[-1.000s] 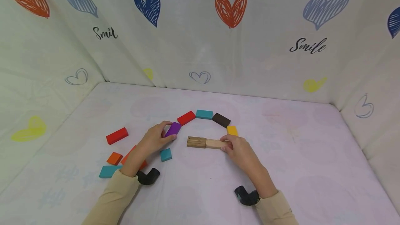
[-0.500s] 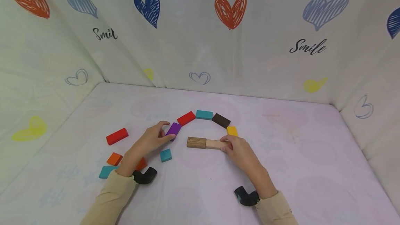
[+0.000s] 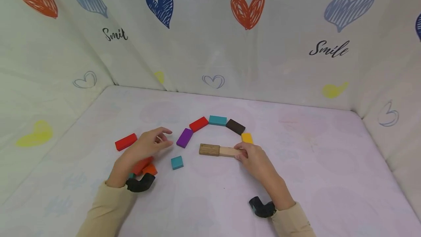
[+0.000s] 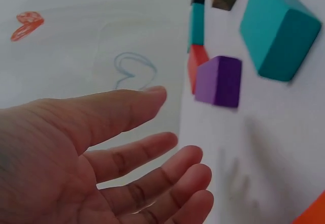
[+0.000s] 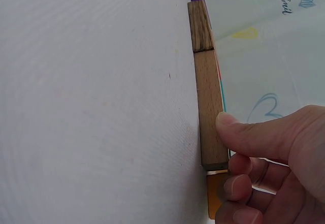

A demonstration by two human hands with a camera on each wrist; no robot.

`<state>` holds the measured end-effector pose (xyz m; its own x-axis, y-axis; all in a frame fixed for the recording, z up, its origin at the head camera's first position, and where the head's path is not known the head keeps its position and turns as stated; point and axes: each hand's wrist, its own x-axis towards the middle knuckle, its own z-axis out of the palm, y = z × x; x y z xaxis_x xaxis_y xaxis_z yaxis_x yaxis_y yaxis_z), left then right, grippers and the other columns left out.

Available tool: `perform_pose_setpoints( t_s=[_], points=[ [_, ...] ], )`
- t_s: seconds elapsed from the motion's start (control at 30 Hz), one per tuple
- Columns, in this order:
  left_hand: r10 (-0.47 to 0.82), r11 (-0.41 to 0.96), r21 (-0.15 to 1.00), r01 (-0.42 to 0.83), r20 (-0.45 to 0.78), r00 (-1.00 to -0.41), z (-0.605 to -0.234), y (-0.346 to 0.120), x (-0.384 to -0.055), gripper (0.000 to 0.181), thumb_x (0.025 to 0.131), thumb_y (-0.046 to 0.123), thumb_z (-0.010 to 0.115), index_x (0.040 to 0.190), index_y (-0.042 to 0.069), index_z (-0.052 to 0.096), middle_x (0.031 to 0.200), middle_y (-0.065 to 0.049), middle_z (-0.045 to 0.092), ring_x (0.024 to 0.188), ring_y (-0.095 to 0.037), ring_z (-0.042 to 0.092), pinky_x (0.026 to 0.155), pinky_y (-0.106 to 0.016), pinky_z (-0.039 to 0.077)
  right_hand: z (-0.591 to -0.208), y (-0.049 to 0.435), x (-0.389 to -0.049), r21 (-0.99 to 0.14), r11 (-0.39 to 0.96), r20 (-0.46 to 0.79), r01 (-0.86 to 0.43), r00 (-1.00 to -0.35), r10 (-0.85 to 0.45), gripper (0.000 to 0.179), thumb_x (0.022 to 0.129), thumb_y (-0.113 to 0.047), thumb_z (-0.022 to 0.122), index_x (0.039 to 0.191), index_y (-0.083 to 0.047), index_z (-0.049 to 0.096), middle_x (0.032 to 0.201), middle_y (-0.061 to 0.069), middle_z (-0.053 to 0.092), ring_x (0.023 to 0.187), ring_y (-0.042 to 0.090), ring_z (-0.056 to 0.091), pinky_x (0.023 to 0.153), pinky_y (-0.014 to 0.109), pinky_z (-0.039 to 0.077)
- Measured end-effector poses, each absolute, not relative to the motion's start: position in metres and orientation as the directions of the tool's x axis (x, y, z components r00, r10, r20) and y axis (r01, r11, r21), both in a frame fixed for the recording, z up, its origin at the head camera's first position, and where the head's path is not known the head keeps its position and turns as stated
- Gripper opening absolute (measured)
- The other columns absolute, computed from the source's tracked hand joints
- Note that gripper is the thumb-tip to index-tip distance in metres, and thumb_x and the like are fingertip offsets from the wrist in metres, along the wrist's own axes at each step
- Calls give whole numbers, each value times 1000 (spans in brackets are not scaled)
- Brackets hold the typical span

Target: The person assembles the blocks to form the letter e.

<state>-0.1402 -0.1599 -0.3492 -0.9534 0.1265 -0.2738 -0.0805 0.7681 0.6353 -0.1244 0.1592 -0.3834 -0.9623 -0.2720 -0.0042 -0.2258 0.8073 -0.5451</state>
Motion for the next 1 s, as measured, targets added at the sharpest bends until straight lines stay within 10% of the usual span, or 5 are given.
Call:
perform_pose_setpoints(
  t_s=[1.0],
  points=[
    [105,836,545,-63,-271,-957,-334,-248,-92,43,81,13,70,116,-3,53,105,-19,56,93,-30,54,71,-38,54,-383,162,-126,-542,806,-1,-239,-959,-285,24,84,-9,66,107,-6,63,68,0,46,67,14,42,61,25,36]
  ],
)
